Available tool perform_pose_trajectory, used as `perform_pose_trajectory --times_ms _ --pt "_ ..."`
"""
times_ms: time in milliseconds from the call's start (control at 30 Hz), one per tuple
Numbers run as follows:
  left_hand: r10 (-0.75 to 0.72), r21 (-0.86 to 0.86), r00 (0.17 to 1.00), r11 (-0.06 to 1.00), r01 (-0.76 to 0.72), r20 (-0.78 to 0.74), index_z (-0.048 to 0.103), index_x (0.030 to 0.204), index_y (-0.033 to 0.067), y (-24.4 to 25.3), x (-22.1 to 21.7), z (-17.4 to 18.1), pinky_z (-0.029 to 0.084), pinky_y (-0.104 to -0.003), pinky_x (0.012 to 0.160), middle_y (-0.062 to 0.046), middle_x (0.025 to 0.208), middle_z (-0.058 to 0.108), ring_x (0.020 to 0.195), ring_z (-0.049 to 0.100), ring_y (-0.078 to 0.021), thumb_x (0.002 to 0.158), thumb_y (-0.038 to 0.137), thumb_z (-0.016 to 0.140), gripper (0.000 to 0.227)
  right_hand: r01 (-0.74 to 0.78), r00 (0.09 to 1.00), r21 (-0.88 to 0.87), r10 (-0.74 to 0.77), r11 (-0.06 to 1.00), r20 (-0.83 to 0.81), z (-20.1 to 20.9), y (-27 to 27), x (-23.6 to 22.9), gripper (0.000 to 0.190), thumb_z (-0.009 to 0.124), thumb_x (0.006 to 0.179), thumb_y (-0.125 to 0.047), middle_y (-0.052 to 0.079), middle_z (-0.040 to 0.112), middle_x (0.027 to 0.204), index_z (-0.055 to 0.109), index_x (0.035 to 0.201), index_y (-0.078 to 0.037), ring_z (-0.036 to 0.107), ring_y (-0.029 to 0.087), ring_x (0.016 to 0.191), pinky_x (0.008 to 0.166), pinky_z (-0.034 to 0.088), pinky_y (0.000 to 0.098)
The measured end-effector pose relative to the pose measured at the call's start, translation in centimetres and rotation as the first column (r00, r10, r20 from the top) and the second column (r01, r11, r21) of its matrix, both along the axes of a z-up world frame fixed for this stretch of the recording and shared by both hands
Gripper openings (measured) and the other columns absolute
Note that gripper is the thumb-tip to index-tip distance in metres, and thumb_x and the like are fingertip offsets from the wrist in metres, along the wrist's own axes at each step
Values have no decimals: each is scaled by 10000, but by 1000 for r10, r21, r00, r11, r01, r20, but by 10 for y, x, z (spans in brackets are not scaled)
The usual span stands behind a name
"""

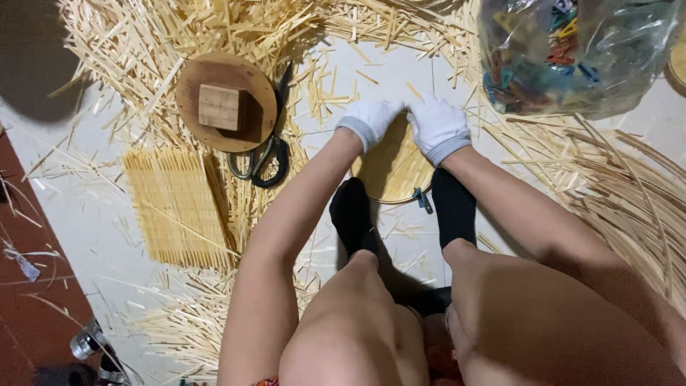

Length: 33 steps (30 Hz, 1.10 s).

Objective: Weaving and trimming small bamboo mats and circular bases on the floor.

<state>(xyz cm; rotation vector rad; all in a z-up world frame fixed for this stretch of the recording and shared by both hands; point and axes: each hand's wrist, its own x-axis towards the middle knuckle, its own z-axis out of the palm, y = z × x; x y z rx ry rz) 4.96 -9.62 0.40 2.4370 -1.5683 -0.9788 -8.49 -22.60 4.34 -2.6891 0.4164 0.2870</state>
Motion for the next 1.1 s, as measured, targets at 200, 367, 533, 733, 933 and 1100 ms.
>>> perform_pose_trajectory --times_ms 200,367,533,733,933,1100 --pt "141 -371 990 919 -131 1 572 1327 185 59 5 -26 565 -508 780 -203 1081 723 924 705 -420 848 95 554 488 3 999 -3 -3 1000 42 18 -29 17 196 699 941 -437 118 656 1014 786 985 -267 624 352 982 750 530 505" --pt "673 -63 738 739 -670 43 579 1304 205 98 -63 25 535 -546 742 -227 1010 722 855 693 -430 912 221 616 395 -223 955 -188 253 957 153 23 -43 37 222 689 935 -430 96 662 981 767 945 -223 626 322 995 772 535 469" --pt "752 39 647 648 -761 124 497 1363 217 109 -89 41 523 -564 687 -233 977 720 780 692 -433 936 273 618 448 -294 952 -45 297 955 78 38 -18 19 228 668 949 -401 111 666 961 738 987 -187 646 322 972 737 527 482" --pt "619 2 785 785 -619 -26 235 1636 345 112 -79 47 534 -550 689 -240 1014 726 775 692 -442 872 91 556 866 -157 982 68 163 985 -93 22 11 9 279 610 995 -289 172 651 962 641 1235 -150 658 379 912 729 542 506" --pt "497 -186 868 853 -488 6 200 1636 306 117 -67 43 555 -540 701 -278 1124 699 875 701 -459 806 34 544 938 -181 977 -54 173 982 -123 -2 19 13 306 602 872 -104 170 637 1065 625 1176 -136 662 372 1006 759 563 505" --pt "337 65 941 939 -338 19 224 1641 277 118 -46 60 549 -558 780 -271 1199 675 953 691 -458 876 142 574 852 -167 978 -54 158 984 -137 -5 21 15 290 607 864 -106 156 632 1081 617 1153 -119 662 368 1016 781 565 517"
